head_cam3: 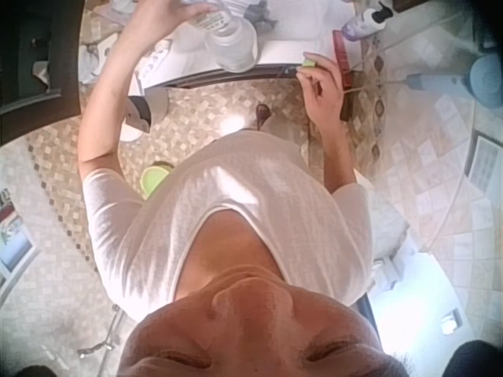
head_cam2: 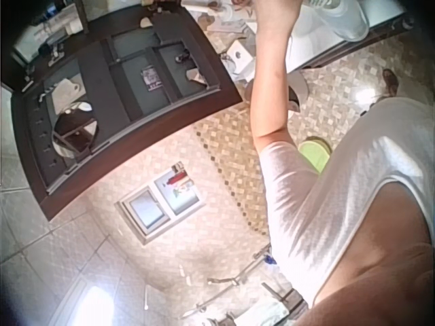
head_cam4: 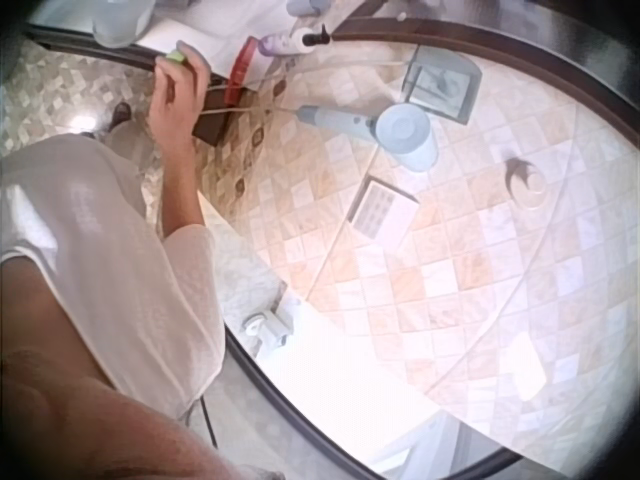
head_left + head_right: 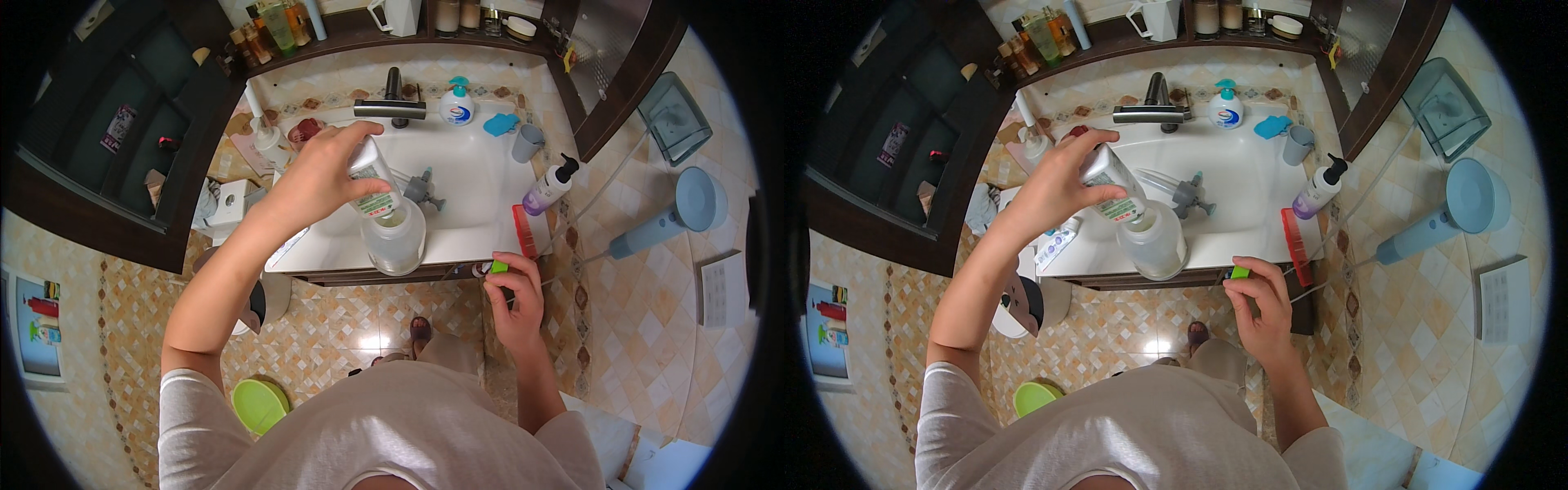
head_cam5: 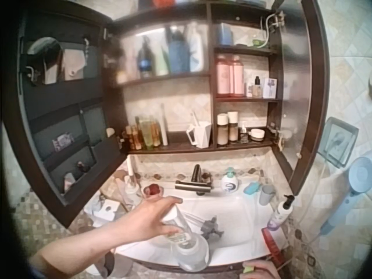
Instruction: The person moves a trash bin, then fills a spray bottle with water from the shower and sink. They add liquid from a tube into the bottle, close it, and place it on the sink counter.
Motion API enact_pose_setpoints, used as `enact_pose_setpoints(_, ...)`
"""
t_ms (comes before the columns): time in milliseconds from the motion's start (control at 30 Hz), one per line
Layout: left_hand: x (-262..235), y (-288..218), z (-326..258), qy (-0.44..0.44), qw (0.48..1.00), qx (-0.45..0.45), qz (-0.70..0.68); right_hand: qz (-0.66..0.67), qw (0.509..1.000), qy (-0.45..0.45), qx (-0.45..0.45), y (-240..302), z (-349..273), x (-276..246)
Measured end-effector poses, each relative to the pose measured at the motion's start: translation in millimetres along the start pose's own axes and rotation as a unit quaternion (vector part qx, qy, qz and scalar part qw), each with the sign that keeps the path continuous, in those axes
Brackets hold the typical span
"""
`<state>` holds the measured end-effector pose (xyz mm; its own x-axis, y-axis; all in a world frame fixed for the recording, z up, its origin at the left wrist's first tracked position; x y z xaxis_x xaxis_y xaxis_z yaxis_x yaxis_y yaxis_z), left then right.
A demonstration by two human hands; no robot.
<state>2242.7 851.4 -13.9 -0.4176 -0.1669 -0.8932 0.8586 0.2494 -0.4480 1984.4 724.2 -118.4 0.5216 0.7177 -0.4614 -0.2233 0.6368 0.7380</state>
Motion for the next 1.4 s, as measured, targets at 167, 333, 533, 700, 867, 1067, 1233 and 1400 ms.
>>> enact_pose_setpoints(167,6.0,23.7,-17.1,-0.048,0.993,-0.062,-0.085,-0.012,1.000,0.001,-0.012,0.8,-0.8,1.1)
enact_pose_setpoints(333,23.7,59.0,-48.0,-0.130,0.951,-0.149,-0.238,0.007,1.000,-0.014,0.011,-2.5,-6.2,1.3)
enact_pose_setpoints(533,49.9,93.9,-70.2,-0.164,0.878,-0.206,-0.401,0.008,1.000,-0.010,0.009,-3.1,-6.1,4.4)
enact_pose_setpoints(700,57.6,106.8,-76.8,-0.141,0.848,-0.235,-0.454,0.018,1.000,-0.004,0.014,-2.9,-4.6,7.8)
enact_pose_setpoints(867,54.8,104.6,-77.6,-0.132,0.844,-0.254,-0.453,0.017,1.000,-0.008,0.015,-4.0,-6.2,8.6)
enact_pose_setpoints(1067,35.1,82.8,-63.7,-0.158,0.915,-0.180,-0.326,0.019,1.000,-0.011,0.014,-5.0,-8.3,8.2)
enact_pose_setpoints(1233,18.9,49.1,-43.9,-0.141,0.974,-0.102,-0.143,0.024,1.000,-0.010,0.018,-6.6,-9.5,8.6)
enact_pose_setpoints(1400,9.4,20.2,-23.8,-0.047,0.995,-0.085,0.025,0.033,0.999,-0.010,0.025,-8.2,-10.4,8.9)
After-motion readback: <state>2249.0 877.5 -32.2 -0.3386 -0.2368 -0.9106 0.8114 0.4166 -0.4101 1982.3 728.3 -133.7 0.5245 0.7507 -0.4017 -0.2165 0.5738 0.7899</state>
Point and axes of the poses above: each hand's wrist, its own z-axis towards the middle knuckle, its own x-axis out of the palm, y = z × x, the point moved 5 cm from there along z, towards the middle knuckle, and after that the axes turned 14 degrees about y, right-handed, at the moved point
